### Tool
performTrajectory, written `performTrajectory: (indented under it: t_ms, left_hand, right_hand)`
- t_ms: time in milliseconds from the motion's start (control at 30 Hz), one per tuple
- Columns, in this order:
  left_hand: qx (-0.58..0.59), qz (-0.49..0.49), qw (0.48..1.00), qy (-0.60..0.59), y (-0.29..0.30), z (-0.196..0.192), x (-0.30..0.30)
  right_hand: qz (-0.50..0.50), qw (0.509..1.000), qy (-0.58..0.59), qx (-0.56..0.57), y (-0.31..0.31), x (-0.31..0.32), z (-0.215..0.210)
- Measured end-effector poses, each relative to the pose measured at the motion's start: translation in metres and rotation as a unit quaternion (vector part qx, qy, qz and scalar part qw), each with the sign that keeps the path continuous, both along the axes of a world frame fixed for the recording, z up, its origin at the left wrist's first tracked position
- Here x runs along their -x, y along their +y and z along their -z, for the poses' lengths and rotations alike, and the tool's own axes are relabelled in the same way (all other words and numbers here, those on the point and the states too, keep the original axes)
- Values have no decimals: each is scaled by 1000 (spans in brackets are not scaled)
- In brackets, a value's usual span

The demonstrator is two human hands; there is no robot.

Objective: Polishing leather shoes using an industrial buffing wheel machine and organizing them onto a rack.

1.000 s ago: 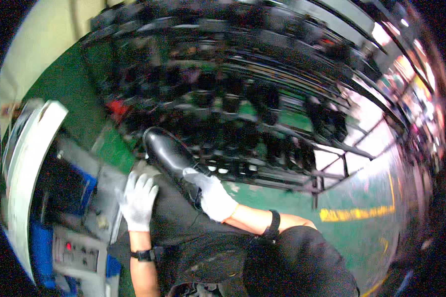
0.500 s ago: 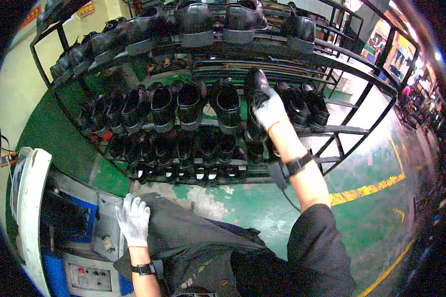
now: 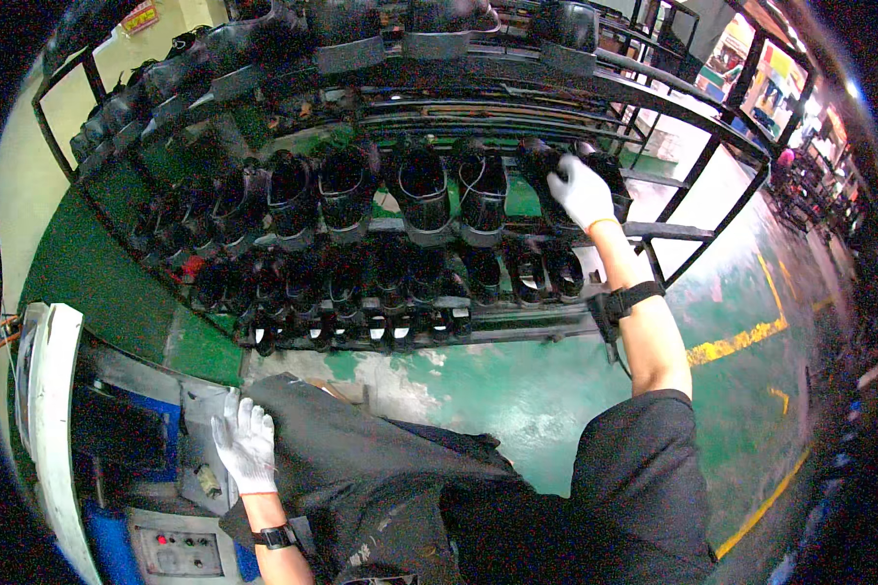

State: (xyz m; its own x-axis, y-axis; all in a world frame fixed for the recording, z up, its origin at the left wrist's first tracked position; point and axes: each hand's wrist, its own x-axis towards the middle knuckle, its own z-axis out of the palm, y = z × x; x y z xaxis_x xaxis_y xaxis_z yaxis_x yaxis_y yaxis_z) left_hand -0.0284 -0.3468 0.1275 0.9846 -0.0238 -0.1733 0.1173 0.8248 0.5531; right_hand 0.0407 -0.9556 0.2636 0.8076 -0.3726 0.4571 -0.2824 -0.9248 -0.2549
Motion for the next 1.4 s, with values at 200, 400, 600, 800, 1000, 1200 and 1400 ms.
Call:
performTrajectory:
  t_ms: [200,400,600,800,1000,1200,1400]
  left_hand:
    - [17,23,1000,-3,-5,9,1]
    - [38,13,999,4,-4,3,9]
    - [110,91,989,-25,-8,4,15]
    - [136,70,988,-21,-8,17,10]
    - [172,-81,981,-44,70,2,20]
    - [129,-191,972,-55,134,55,36]
    - [189,-235,953,-37,176,57,25]
  right_hand:
    - [-28,966,71,248,49,55,6]
    - [-69,982,106,-139,174,117,5]
    - [-123,734,48,-666,272,114,66]
    - [-428,776,266,-380,405,98,34]
    - [-727,633,248,-100,515,69,50]
    - [-509,664,458,-300,602,69,93]
    - [-68,146,445,-881,676,24,140]
